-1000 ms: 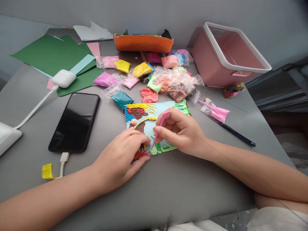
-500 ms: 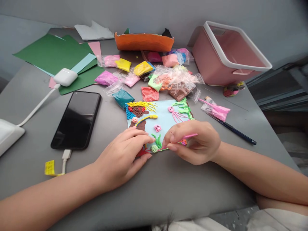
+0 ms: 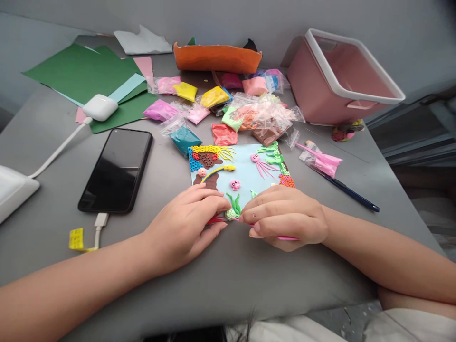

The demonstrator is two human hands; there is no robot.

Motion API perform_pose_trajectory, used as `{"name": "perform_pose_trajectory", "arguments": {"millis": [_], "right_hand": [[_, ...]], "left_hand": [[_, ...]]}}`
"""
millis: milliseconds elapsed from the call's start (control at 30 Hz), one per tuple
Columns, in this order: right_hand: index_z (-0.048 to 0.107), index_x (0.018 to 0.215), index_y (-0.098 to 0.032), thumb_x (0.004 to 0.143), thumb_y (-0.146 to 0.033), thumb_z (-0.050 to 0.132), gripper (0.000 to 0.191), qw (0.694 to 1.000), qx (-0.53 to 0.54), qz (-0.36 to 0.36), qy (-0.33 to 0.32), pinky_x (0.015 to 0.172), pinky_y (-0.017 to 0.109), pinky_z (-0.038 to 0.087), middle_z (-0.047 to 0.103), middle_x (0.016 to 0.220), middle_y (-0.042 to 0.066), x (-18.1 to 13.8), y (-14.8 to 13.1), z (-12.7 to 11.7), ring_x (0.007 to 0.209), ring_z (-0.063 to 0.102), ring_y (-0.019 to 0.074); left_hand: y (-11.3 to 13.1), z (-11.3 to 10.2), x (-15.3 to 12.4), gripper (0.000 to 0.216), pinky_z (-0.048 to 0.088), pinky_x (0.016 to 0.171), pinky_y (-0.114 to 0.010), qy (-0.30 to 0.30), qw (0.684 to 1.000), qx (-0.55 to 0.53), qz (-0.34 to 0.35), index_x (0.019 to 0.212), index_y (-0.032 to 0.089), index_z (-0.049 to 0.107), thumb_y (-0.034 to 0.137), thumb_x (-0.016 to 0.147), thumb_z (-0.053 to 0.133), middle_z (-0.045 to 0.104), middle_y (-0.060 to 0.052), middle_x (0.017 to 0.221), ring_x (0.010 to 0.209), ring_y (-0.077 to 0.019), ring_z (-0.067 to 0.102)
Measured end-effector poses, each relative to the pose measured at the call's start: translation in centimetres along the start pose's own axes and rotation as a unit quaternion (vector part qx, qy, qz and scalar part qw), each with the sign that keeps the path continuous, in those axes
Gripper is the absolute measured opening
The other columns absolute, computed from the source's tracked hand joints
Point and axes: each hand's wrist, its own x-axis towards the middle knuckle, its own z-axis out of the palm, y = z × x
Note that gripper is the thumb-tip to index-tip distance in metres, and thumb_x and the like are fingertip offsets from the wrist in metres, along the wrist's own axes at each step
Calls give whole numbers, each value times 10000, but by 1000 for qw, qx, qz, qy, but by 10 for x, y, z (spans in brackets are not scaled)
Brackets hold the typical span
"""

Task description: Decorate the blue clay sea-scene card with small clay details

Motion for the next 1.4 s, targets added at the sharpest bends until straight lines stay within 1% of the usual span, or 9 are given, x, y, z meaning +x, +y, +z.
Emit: {"name": "perform_pose_trajectory", "arguments": {"millis": [167, 367, 467, 567, 700, 800, 900, 1100, 1400], "right_hand": [[582, 957, -181, 950, -91, 575, 91, 1000, -22, -12, -12, 591, 236, 606, 750, 753, 78, 2, -1, 0, 675, 738, 153], [645, 784, -188, 889, -68, 642, 160, 996, -58, -61, -4, 604, 230, 630, 734, 730, 56, 7, -5, 3, 636, 692, 139], [662, 744, -195, 905, -92, 634, 194, 995, -62, -77, -2, 602, 232, 635, 720, 716, 48, 7, -6, 4, 633, 682, 138], [672, 788, -170, 916, -111, 656, 142, 997, -52, -54, -7, 639, 256, 652, 736, 747, 81, 6, -10, -1, 680, 717, 162], [630, 892, -155, 943, -119, 643, 64, 999, -33, -3, -16, 664, 289, 661, 758, 783, 123, 6, -16, -8, 716, 750, 191], [607, 933, -163, 965, -111, 581, 66, 1000, -23, 10, -2, 671, 287, 664, 767, 793, 126, 5, -16, -7, 723, 758, 188], [589, 982, -187, 971, -114, 561, 80, 999, -33, 25, -3, 687, 260, 666, 777, 811, 100, 4, -14, -3, 727, 761, 165], [589, 1020, -175, 937, -94, 583, 116, 999, -25, 21, 9, 680, 240, 659, 779, 826, 99, 0, -9, 3, 703, 754, 155], [595, 1018, -154, 943, -90, 567, 102, 1000, -11, 19, -3, 649, 232, 631, 775, 800, 99, 1, -5, 4, 688, 735, 148]], "left_hand": [[-1, -1, 1, 126, 572, 979, -417, 2, 1000, 3, -4, 1098, 149, 642, 173, 993, 575, 747, -95, 1066, 1078, -257, 705], [-1, -2, 1, 146, 580, 976, -420, -2, 1000, 4, -6, 1100, 151, 649, 194, 1007, 544, 752, -108, 1082, 1081, -258, 709], [-2, -2, 0, 140, 575, 989, -412, -1, 1000, 2, -8, 1103, 161, 647, 197, 1008, 550, 754, -102, 1084, 1089, -250, 708], [-2, 0, 0, 134, 569, 998, -407, 1, 1000, 0, -7, 1104, 158, 650, 177, 1002, 564, 753, -97, 1083, 1098, -247, 706], [-3, 2, 0, 144, 570, 988, -397, -2, 1000, 2, -6, 1104, 150, 659, 141, 1002, 559, 754, -94, 1092, 1103, -246, 705], [-3, 2, 0, 136, 570, 988, -398, -3, 1000, 3, -10, 1103, 148, 658, 141, 994, 578, 754, -93, 1091, 1100, -248, 704], [-3, 1, 0, 136, 570, 996, -401, -3, 1000, 4, -11, 1109, 153, 654, 155, 996, 580, 756, -91, 1090, 1104, -247, 704], [-2, 0, -2, 146, 578, 983, -407, -6, 1000, 8, -10, 1111, 154, 655, 173, 1000, 562, 757, -98, 1094, 1105, -251, 710], [-2, 1, 1, 156, 570, 993, -413, -5, 1000, 7, -8, 1119, 137, 659, 172, 996, 569, 758, -106, 1096, 1106, -260, 709]]}}
